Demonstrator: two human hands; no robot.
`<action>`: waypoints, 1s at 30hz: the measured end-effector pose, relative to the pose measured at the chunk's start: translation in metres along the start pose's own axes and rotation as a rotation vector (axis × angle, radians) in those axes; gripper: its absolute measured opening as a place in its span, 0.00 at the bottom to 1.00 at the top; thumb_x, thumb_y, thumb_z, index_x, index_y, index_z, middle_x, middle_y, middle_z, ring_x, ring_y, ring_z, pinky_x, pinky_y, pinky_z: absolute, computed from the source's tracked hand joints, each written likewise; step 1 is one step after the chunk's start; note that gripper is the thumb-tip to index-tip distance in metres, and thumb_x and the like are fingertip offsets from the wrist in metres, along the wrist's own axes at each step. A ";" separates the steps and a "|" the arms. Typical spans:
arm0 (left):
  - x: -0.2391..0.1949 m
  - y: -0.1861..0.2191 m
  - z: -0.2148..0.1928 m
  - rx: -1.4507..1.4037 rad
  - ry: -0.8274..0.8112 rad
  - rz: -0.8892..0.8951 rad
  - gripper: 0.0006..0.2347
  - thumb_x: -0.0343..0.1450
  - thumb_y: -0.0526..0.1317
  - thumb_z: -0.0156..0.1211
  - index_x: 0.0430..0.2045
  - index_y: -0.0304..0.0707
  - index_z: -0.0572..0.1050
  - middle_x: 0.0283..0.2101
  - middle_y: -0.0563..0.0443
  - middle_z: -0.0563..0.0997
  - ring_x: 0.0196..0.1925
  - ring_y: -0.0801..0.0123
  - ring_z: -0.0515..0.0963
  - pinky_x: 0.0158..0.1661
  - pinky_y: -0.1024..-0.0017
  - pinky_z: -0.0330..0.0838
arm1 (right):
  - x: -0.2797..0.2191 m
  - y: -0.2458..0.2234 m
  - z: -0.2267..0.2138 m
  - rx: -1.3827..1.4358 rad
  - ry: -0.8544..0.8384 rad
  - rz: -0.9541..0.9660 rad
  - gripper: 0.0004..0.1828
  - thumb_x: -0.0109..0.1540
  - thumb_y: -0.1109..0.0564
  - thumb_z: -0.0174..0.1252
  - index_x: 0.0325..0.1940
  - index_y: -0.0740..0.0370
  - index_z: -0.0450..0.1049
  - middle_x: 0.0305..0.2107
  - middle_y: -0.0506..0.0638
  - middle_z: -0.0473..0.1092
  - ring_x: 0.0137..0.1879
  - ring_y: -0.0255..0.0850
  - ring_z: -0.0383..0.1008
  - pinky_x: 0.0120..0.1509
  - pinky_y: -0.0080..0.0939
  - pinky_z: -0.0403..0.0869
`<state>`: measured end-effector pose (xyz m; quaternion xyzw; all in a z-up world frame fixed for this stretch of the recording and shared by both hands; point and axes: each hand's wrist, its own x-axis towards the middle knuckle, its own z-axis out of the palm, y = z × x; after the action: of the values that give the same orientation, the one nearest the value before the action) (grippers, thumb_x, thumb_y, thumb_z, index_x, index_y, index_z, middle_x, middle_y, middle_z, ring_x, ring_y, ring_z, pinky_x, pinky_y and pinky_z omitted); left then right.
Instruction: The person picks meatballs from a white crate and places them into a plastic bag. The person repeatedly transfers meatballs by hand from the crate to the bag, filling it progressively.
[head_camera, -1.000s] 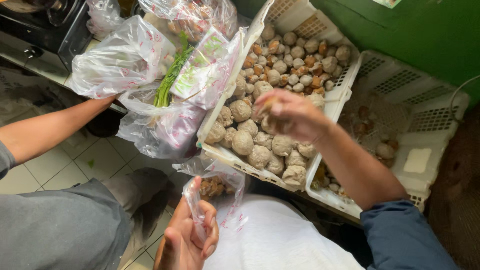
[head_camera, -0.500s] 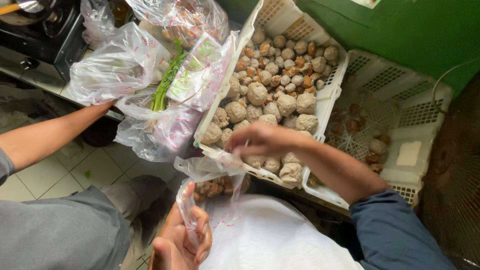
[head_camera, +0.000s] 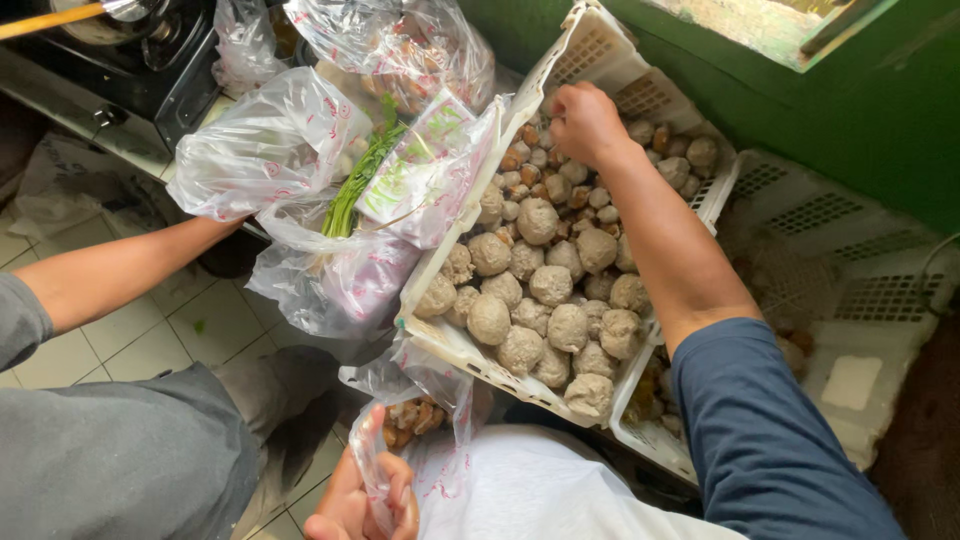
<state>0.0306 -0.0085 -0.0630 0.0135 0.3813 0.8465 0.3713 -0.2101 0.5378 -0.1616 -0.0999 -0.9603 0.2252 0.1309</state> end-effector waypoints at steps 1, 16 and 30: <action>-0.001 -0.002 0.000 0.021 0.038 0.003 0.57 0.57 0.76 0.55 0.75 0.41 0.41 0.32 0.44 0.69 0.16 0.68 0.69 0.16 0.73 0.61 | 0.003 -0.008 0.004 0.089 -0.037 0.009 0.12 0.60 0.57 0.62 0.48 0.60 0.78 0.47 0.60 0.74 0.54 0.59 0.75 0.61 0.53 0.75; 0.004 0.036 0.062 0.075 0.052 -0.076 0.57 0.57 0.75 0.58 0.75 0.37 0.46 0.34 0.47 0.66 0.21 0.70 0.67 0.19 0.77 0.59 | -0.041 -0.062 -0.031 0.812 -0.053 0.434 0.15 0.64 0.53 0.65 0.50 0.59 0.70 0.40 0.52 0.71 0.44 0.43 0.72 0.47 0.46 0.73; 0.000 0.059 0.079 0.151 -0.049 -0.202 0.61 0.52 0.79 0.57 0.76 0.40 0.45 0.37 0.48 0.66 0.22 0.69 0.67 0.21 0.74 0.59 | -0.268 -0.295 -0.043 1.035 -0.889 -0.129 0.20 0.70 0.52 0.58 0.64 0.62 0.69 0.39 0.50 0.72 0.43 0.35 0.73 0.45 0.37 0.73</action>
<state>0.0181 0.0158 0.0318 0.0235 0.4342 0.7732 0.4617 0.0166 0.2291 -0.0449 0.1350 -0.6955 0.6666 -0.2318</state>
